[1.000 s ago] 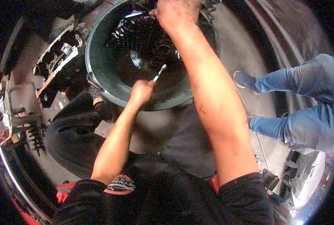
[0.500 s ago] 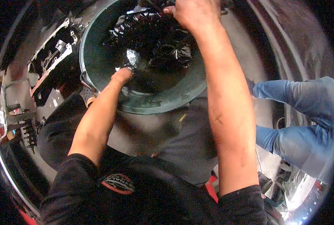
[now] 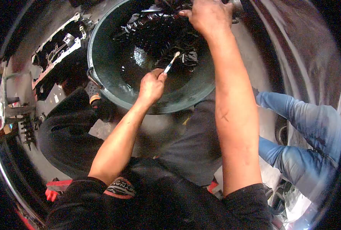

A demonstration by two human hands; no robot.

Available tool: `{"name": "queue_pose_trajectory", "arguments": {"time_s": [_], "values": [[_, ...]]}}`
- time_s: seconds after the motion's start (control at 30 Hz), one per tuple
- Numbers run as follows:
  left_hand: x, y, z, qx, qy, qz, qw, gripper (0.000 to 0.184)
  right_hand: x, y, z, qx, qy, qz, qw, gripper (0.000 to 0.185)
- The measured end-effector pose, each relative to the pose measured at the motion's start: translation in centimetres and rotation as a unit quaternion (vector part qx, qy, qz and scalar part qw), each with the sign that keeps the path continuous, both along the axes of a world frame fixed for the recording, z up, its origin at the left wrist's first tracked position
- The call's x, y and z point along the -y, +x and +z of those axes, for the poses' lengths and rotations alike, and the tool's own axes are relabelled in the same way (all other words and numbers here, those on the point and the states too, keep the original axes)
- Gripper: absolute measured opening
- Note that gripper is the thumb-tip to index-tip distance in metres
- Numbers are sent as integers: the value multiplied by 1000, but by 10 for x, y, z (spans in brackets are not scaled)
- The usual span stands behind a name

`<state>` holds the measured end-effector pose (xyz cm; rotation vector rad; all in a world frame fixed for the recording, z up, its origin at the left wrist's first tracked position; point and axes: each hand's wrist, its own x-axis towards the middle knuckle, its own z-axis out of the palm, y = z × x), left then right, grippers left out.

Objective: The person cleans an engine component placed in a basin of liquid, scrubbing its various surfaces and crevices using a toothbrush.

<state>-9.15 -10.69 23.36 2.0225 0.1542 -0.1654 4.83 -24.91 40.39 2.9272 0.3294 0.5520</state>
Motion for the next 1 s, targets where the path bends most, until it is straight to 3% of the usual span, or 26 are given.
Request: {"name": "queue_pose_trajectory", "arguments": {"time_s": [0.07, 0.17, 0.23, 0.3, 0.37, 0.4, 0.5, 0.57, 0.63, 0.7, 0.73, 0.83, 0.97, 1.0], "values": [[8, 16, -18, 57, -4, -15, 998, 28, -4, -6, 2, -8, 15, 2, 1000, 61], [10, 60, -46, -138, -203, -97, 965, 26, -3, -2, -8, 36, 3, 17, 999, 67], [-1, 79, -18, -362, -409, -50, 836, 24, -4, 0, -7, 22, -4, 10, 1000, 70], [-10, 79, -27, -365, -419, -63, 829, 25, -8, -7, -4, 6, 6, 8, 1000, 71], [-11, 77, -35, -193, -231, -116, 946, 25, -16, -14, 9, 8, 31, 13, 999, 72], [-9, 73, -39, -103, -135, -141, 975, 26, -12, -10, 7, -8, 32, 6, 999, 71], [-3, 75, -15, -82, 175, -151, 969, 29, -9, -1, 4, -34, 33, 3, 999, 70], [4, 68, 0, -52, 185, -170, 967, 31, -13, -10, 8, -4, 35, -1, 999, 68], [-6, 67, 40, 3, 204, -285, 937, 30, -21, -18, 16, 6, 50, -3, 999, 66], [-20, 67, 24, 7, 90, -245, 965, 30, -16, -17, 10, -3, 43, -3, 999, 66], [-20, 67, 22, -79, 68, -205, 973, 30, -12, -10, 9, -51, 34, -12, 998, 67], [-19, 70, 14, -22, 145, -215, 966, 30, -21, -16, 14, -24, 31, -19, 999, 70], [-21, 69, -1, -49, 126, -219, 966, 31, -17, -18, 9, 19, 13, 13, 1000, 76], [-20, 61, -10, -38, 170, -200, 964, 32, -17, -16, 8, 23, 16, 7, 1000, 75]]}}
